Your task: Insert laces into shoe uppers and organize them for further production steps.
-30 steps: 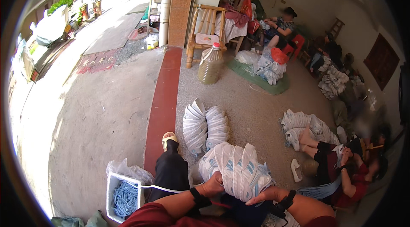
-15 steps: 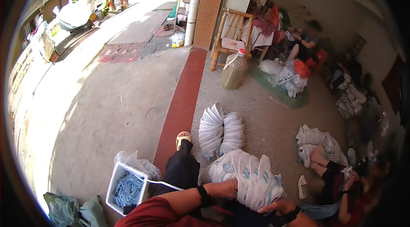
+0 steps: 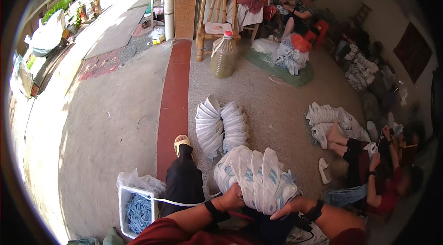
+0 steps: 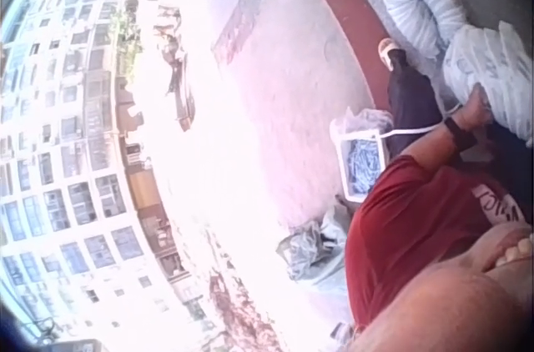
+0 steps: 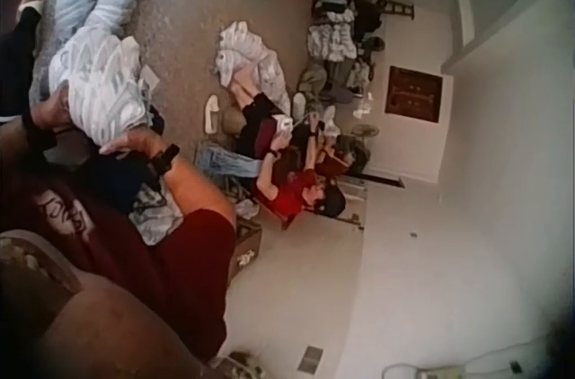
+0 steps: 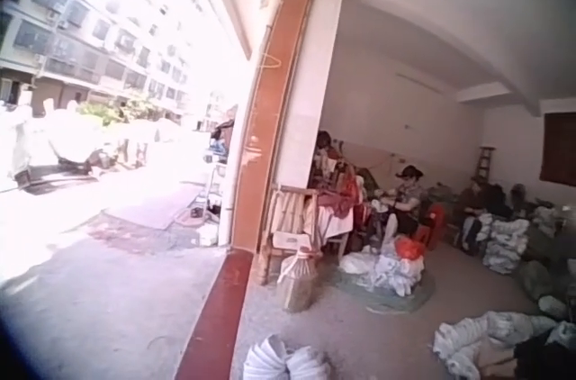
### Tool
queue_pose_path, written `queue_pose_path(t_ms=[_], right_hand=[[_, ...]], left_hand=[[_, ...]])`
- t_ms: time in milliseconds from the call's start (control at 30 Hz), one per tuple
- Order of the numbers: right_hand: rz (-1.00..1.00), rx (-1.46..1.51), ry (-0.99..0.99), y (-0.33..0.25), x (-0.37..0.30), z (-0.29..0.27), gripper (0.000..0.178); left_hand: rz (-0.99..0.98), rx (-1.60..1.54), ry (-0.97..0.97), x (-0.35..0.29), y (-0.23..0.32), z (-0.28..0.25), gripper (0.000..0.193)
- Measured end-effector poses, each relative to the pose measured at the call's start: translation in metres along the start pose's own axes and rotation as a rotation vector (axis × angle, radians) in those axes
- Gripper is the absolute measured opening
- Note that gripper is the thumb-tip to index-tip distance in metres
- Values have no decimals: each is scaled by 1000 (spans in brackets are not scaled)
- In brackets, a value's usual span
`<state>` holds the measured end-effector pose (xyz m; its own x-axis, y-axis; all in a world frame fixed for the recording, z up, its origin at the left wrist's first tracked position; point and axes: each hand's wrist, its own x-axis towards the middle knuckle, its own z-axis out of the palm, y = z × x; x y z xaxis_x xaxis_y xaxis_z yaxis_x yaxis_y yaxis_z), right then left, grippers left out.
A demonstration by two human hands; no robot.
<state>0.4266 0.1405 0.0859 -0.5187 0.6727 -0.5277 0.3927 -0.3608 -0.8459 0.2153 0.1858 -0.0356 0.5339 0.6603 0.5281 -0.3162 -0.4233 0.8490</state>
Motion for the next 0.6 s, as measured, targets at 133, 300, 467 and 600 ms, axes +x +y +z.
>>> queue_pose_path(t_ms=[133, 300, 467, 600], right_hand=[[27, -51, -11, -5, -3, 6, 95], [7, -146, 36, -6, -5, 15, 88], [-39, -108, 152, 6, -8, 23, 81], [-186, 33, 278, 21, -8, 29, 75]], left_hand=[[-64, -62, 12, -2, 3, 1, 31], [-147, -113, 38, -3, 14, 2, 30], [-178, -243, -15, 4, 18, 1, 32], [-320, -204, -154, 9, 9, -7, 33]])
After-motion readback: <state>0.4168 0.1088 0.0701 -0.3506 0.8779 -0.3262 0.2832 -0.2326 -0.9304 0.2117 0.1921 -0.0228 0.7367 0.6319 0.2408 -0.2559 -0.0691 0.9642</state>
